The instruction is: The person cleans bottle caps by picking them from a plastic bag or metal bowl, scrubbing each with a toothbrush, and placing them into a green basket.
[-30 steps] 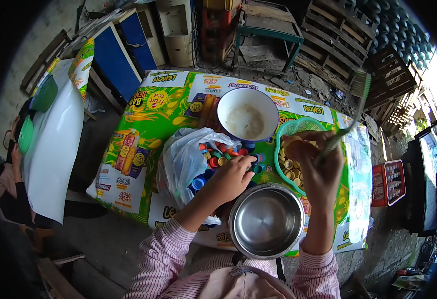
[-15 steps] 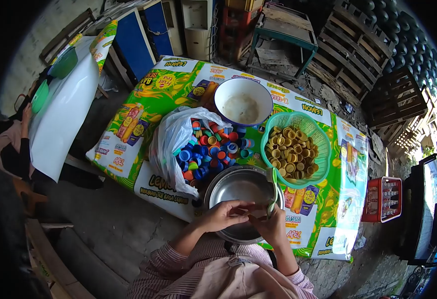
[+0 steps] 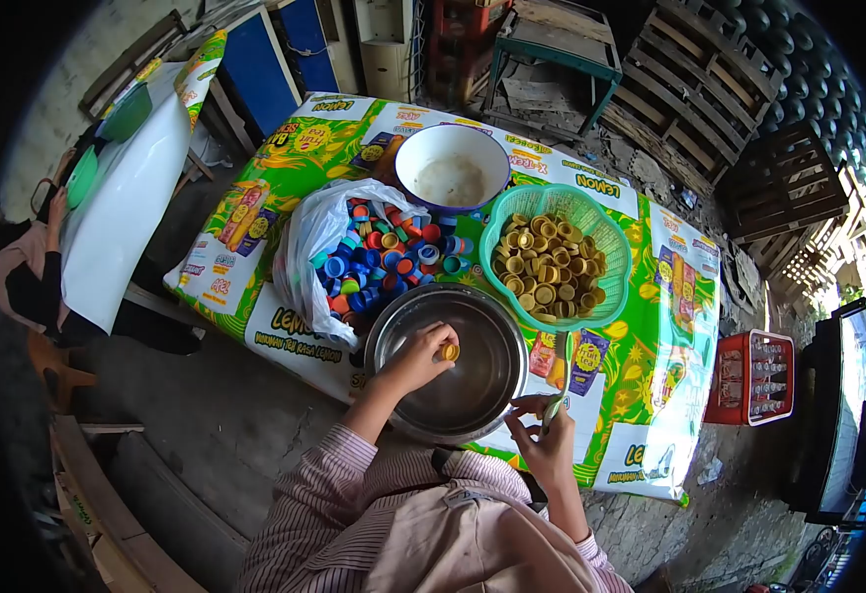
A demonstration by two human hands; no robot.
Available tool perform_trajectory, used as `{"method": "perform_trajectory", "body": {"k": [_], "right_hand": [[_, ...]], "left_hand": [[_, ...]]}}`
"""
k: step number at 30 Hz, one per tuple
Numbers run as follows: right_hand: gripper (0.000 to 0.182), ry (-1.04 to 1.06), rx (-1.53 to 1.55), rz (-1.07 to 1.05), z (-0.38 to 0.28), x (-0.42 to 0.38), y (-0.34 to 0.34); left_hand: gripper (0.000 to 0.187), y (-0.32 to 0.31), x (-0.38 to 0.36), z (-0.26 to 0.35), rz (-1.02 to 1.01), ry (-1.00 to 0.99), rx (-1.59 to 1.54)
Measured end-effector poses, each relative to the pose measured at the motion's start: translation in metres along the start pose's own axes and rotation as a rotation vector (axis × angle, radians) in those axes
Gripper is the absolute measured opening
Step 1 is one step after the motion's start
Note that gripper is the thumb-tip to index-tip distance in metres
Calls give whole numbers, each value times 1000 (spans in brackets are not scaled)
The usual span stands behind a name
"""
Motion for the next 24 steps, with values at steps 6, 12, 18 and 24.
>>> {"method": "perform_trajectory", "body": {"k": [6, 12, 18, 24], "right_hand": [[25, -6, 28, -2, 5, -11, 3], [24, -29, 27, 23, 8, -17, 9], [24, -41, 49, -3, 9, -15, 8], [19, -5, 5, 5, 3, -2, 0]], "left_hand": [[32, -6, 8, -5, -10, -92, 190], [40, -9, 8, -10, -22, -63, 124], [38, -7, 7, -6, 16, -94, 101], [30, -4, 6, 7, 91, -135, -8]]}}
Point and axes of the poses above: each hand's wrist, its own x-axis towards the middle knuckle, its own y-axis out of the back of the hand, z = x × y, the point moved 2 cm from there along x, towards the middle knuckle, and after that the axes turned 13 degrees about -z, right-handed, at the moved point
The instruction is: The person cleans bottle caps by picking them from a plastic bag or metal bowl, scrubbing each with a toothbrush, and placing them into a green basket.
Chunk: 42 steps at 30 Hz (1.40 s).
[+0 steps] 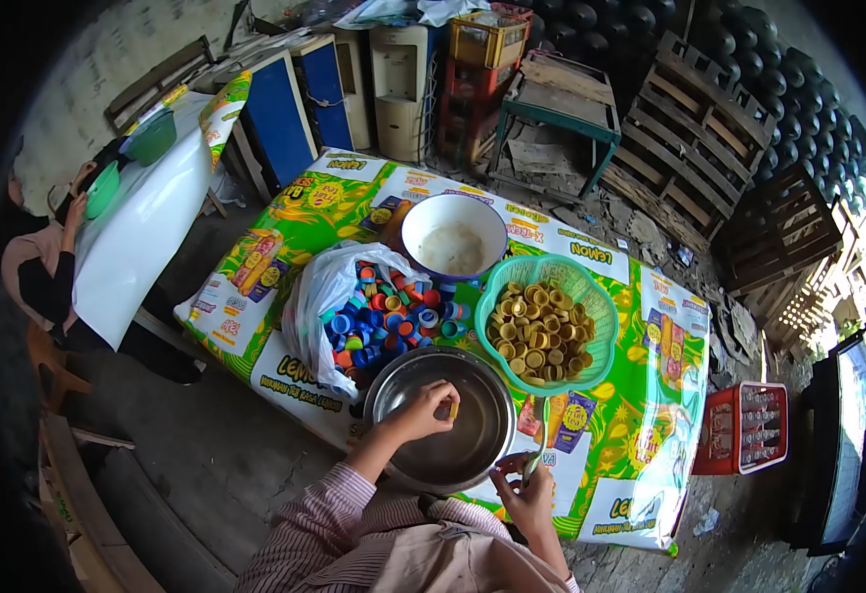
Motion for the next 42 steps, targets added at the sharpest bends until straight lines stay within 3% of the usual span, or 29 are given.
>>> {"method": "perform_trajectory", "body": {"k": [3, 5, 7, 9, 12, 14, 19, 21, 26, 27, 29, 31, 35, 37, 42], "right_hand": [[20, -66, 38, -72, 5, 8, -5], [19, -29, -3, -99, 6, 12, -6], [17, 32, 34, -67, -1, 18, -8], [19, 25, 2, -77, -6, 20, -9], [23, 56, 58, -63, -16, 24, -6], [24, 61, -178, -123, -19, 24, -3], [25, 59, -67, -120, -21, 30, 1], [25, 69, -13, -125, -23, 30, 2], [22, 88, -91, -162, -34, 23, 7], [23, 71, -104, -175, -28, 25, 5], [27, 21, -197, -204, -21, 25, 4], [36, 83, -172, -199, -25, 20, 5], [42, 90, -193, -185, -23, 19, 7], [44, 112, -165, -116, -22, 16, 6], [51, 176, -185, -216, -24, 5, -13]], "left_hand": [[33, -1, 0, 2, -56, -32, -129], [33, -7, -3, 5, 54, -95, -190], [37, -10, -2, 9, 9, -98, 78], [39, -9, -2, 13, -12, -71, 106], [39, -2, -1, 36, 148, -124, 106], [34, -9, -9, 26, 42, 25, 178], [26, -12, -15, 27, 118, 80, 398], [25, -9, -20, 24, 28, 202, 386], [20, -1, -22, 55, 133, 112, 236], [19, -4, -22, 49, 106, 213, 276], [18, -6, -25, 40, 34, 219, 203], [21, -3, -22, 50, 152, 86, 22], [27, 1, -22, 41, 264, -19, -773], [32, 11, -26, 51, 265, -12, -857], [31, 8, -34, 39, 189, 9, -988]]}}
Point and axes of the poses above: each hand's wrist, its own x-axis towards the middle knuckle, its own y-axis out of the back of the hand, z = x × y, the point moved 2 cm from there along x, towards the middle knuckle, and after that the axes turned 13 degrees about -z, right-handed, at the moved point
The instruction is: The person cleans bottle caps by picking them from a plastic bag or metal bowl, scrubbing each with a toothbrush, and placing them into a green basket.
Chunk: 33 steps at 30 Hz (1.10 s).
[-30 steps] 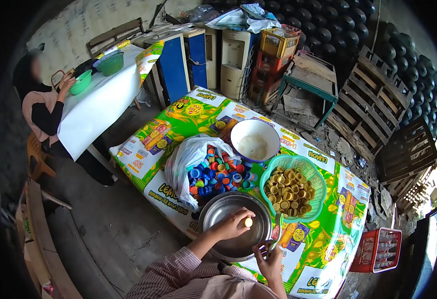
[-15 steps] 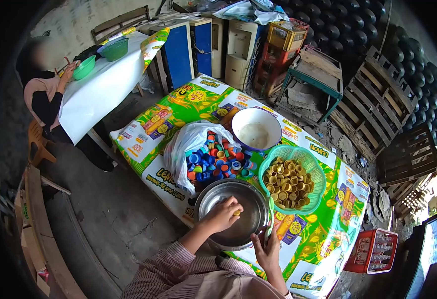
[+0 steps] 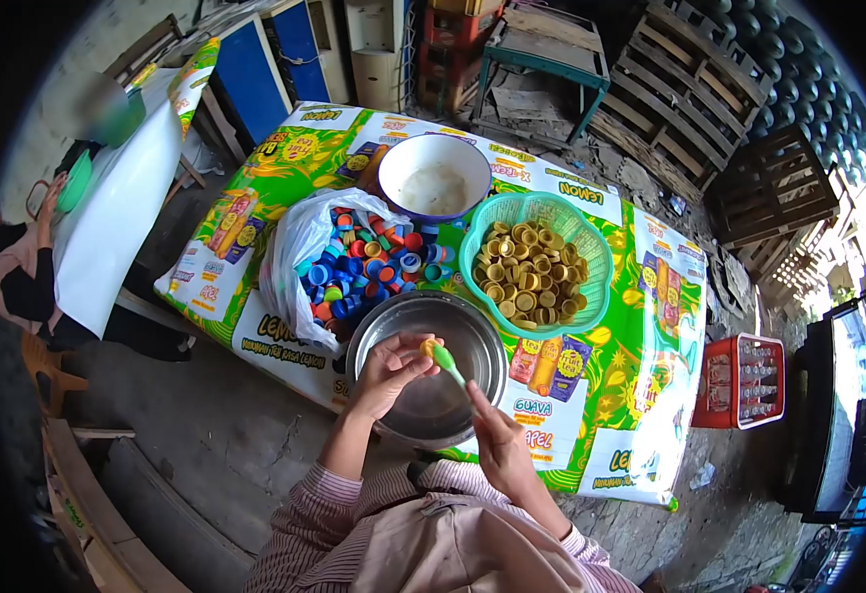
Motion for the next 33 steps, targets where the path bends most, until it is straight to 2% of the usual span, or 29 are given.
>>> {"method": "perform_trajectory", "body": {"k": [3, 6, 8, 12, 15, 16, 23, 25, 26, 27, 29, 31, 33], "right_hand": [[51, -43, -101, 16, 11, 2, -7], [51, -70, -22, 96, 11, 2, -15], [51, -92, -24, 4, 11, 1, -26], [52, -118, -12, 64, 19, 4, -34], [52, -133, 3, 37, 17, 2, -39], [52, -136, -2, 37, 17, 2, -39], [48, -109, 63, 107, 6, 4, -44], [48, -163, 33, 125, 6, 9, -38], [47, -256, 38, 87, 4, 7, -37], [47, -238, 26, 81, 9, 9, -38], [47, -14, -4, 182, 19, 7, -46], [49, -229, 14, 71, 12, 7, -35], [50, -162, -21, 112, 13, 8, -32]], "left_hand": [[31, 5, 0, -2, 32, 42, 47], [32, 18, -3, -17, 39, 62, 3], [31, 19, -5, -17, 49, 100, -14], [30, 30, -10, -28, 85, 196, -49], [34, 34, -9, -34, 58, 211, -122], [36, 30, -8, -32, 67, 214, -54], [31, 24, -1, -30, 103, 208, -49], [31, 24, -3, -29, 147, 198, -5], [31, 28, -5, -35, 131, 210, -15], [31, 32, 2, -36, 106, 205, -19], [30, 27, 7, -28, 180, 292, 84], [32, 25, 6, -25, 129, 240, 164], [35, 21, 6, -20, 114, 246, 141]]}}
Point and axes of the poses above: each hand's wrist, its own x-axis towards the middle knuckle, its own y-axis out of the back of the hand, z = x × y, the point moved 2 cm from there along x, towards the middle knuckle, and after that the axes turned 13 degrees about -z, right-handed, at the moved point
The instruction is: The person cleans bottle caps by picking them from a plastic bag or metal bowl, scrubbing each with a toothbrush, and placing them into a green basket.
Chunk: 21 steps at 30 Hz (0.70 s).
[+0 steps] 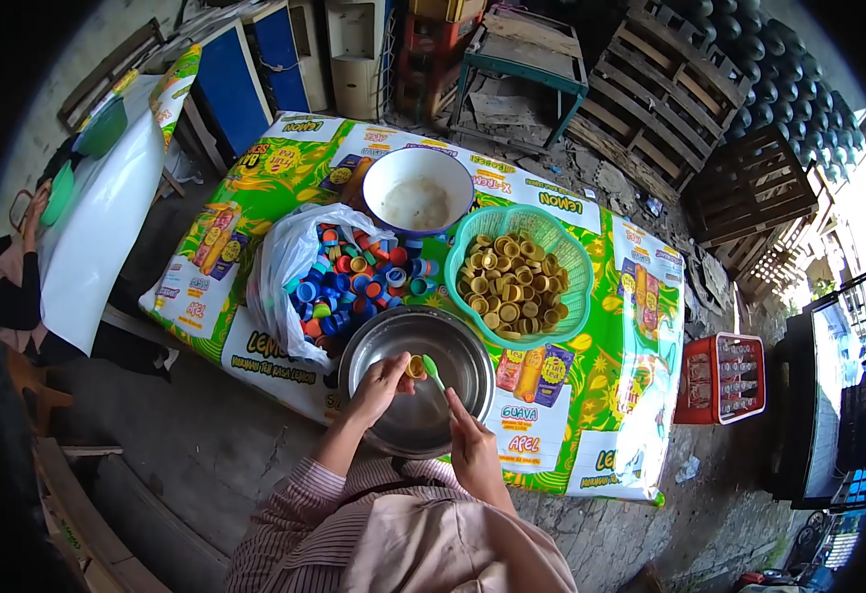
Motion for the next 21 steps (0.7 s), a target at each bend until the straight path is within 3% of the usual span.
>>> {"method": "perform_trajectory", "body": {"k": [3, 6, 10, 15, 21], "right_hand": [[50, 95, 8, -38, 3, 0, -6], [49, -41, 5, -22, 7, -1, -1], [49, 36, -16, -76, 12, -4, -10], [51, 82, -95, -1, 19, 1, -10], [48, -6, -236, -34, 18, 1, -1]], "left_hand": [[42, -2, 3, -7, 14, 31, 50], [47, -1, 7, -21, 41, 76, 244], [49, -3, 8, -20, 40, 66, 248], [49, -1, 11, -40, 66, 56, 65], [48, 3, 7, -49, 110, 143, -83]]}}
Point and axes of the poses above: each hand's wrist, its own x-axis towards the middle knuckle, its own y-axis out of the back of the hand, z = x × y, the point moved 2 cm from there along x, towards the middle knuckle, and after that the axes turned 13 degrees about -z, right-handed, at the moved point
